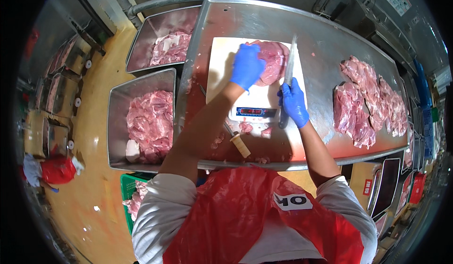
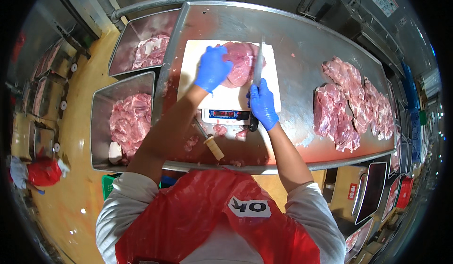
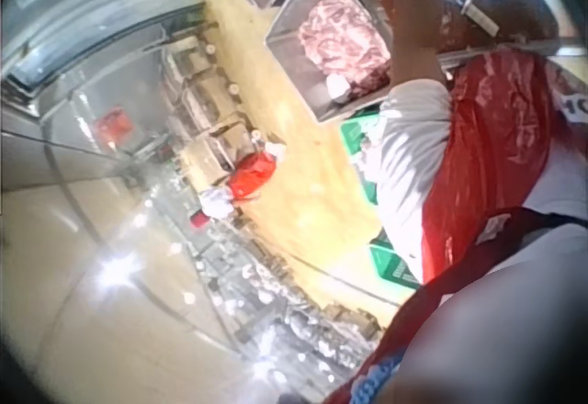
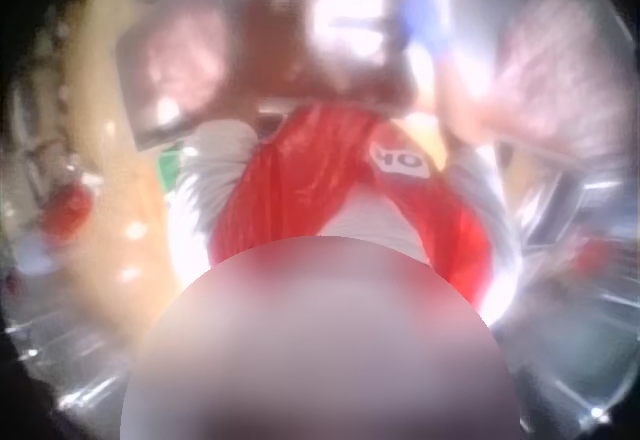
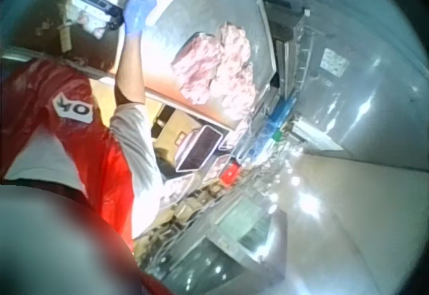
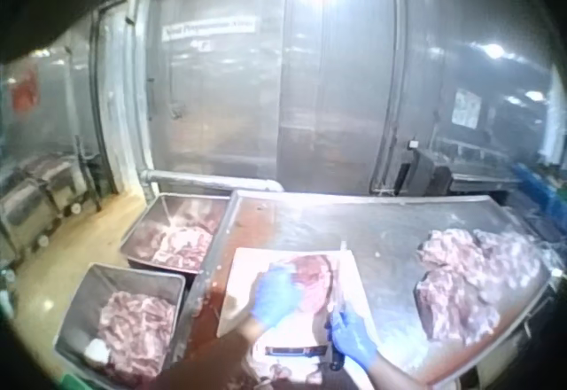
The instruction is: The person cuts large pieces of raw meat on a white cutting board using a knife, removes fat and trims edges, and places trimmed pieces into metal trays and green crates. The person also wipes the stainless steel table with a cloth between cuts.
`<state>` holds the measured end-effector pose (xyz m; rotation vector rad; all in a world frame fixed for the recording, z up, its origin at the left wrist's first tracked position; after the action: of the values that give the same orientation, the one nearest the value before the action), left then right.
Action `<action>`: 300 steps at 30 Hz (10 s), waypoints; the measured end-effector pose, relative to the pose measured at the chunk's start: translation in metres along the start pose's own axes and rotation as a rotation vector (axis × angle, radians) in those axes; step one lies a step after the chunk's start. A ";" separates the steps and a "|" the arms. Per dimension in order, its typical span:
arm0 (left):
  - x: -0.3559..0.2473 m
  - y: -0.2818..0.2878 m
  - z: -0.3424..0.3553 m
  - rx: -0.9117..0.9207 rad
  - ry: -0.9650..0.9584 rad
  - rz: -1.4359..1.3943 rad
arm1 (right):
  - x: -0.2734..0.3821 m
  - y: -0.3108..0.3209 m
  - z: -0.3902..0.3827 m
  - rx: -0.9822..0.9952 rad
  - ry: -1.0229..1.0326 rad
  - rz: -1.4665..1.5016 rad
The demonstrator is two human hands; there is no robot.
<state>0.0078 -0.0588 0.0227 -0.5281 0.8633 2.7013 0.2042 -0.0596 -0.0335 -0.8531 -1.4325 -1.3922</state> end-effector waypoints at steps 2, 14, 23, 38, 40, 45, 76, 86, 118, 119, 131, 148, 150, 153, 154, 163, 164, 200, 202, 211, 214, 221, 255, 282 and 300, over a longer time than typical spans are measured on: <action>0.057 -0.014 -0.017 0.095 0.487 -0.734 | 0.008 -0.018 0.000 0.090 0.027 -0.029; 0.068 0.012 -0.023 -0.098 0.639 -0.671 | 0.035 -0.059 -0.009 0.419 0.300 -0.695; 0.068 0.038 -0.008 0.055 0.637 -0.851 | 0.060 -0.118 0.030 0.328 0.516 -0.740; 0.208 0.203 0.034 -0.274 0.168 -0.606 | 0.062 -0.072 -0.012 0.435 0.372 -0.741; 0.291 0.193 0.051 -0.388 0.769 -0.859 | 0.079 -0.089 -0.008 0.361 0.441 -0.785; 0.181 0.150 0.041 -0.140 0.392 -0.334 | 0.063 -0.087 -0.006 0.264 0.355 -0.914; 0.145 0.117 -0.009 -0.010 0.360 -0.507 | -0.031 0.091 -0.080 0.592 0.316 -1.158; 0.105 0.012 0.007 0.371 0.800 -0.577 | -0.036 0.094 0.112 0.055 0.072 0.065; 0.060 0.071 -0.083 0.028 0.422 -0.290 | -0.046 0.063 -0.006 0.199 -0.116 -0.030; 0.032 0.080 -0.094 0.001 0.325 -0.243 | -0.032 0.052 -0.007 0.206 -0.027 -0.158; -0.001 0.047 -0.062 -0.032 0.082 -0.154 | 0.044 -0.030 0.065 0.169 0.289 -0.079; -0.003 0.036 -0.121 -0.051 0.070 -0.146 | 0.062 -0.074 0.005 0.451 0.793 -0.553; -0.003 0.038 -0.123 -0.057 0.029 -0.157 | 0.043 -0.068 0.005 0.519 0.778 -0.664; 0.001 0.043 -0.129 -0.047 0.040 -0.139 | -0.004 -0.009 0.000 0.539 0.783 -0.741; 0.002 0.047 -0.133 -0.042 0.062 -0.124 | -0.019 0.015 0.000 0.589 0.748 -0.799; -0.036 0.066 -0.110 -0.122 0.102 -0.128 | 0.035 0.045 -0.006 0.426 0.697 -0.760; -0.031 0.060 -0.111 -0.095 0.110 -0.111 | 0.042 0.027 -0.010 0.418 0.721 -0.699; 0.026 0.087 -0.156 -0.084 0.379 -0.083 | 0.017 0.034 -0.012 0.760 0.762 -1.161; 0.020 0.088 -0.158 -0.105 0.327 -0.098 | 0.040 0.004 -0.032 0.698 0.801 -0.937; 0.015 0.099 -0.140 -0.040 0.136 -0.132 | 0.029 -0.115 -0.014 0.623 0.742 -0.931; 0.028 0.119 -0.140 -0.121 0.211 -0.069 | -0.019 -0.045 0.010 0.684 0.660 -0.960; 0.088 0.210 -0.135 -0.485 0.790 -0.716 | -0.048 0.105 0.016 0.755 0.786 -1.313; 0.079 0.022 -0.012 0.183 0.507 -0.550 | -0.030 0.038 -0.086 0.066 -0.075 -0.190; 0.057 0.066 0.027 0.088 0.391 -0.634 | 0.055 -0.132 0.009 0.838 -0.054 -0.398; 0.186 0.219 0.099 0.328 0.853 -0.866 | 0.022 0.057 -0.052 0.477 -0.358 0.147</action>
<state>-0.2616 -0.1486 0.1314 -1.5703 0.9149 1.4769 0.2585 -0.1072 0.0020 -0.8948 -1.8339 -0.7584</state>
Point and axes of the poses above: each hand's wrist, its own z-axis towards the middle knuckle, its own y-axis out of the back of the hand, x = y × z, the point moved 8 cm from there along z, towards the middle knuckle, and after that the axes turned 11 degrees about -x, right-handed, at the moved point
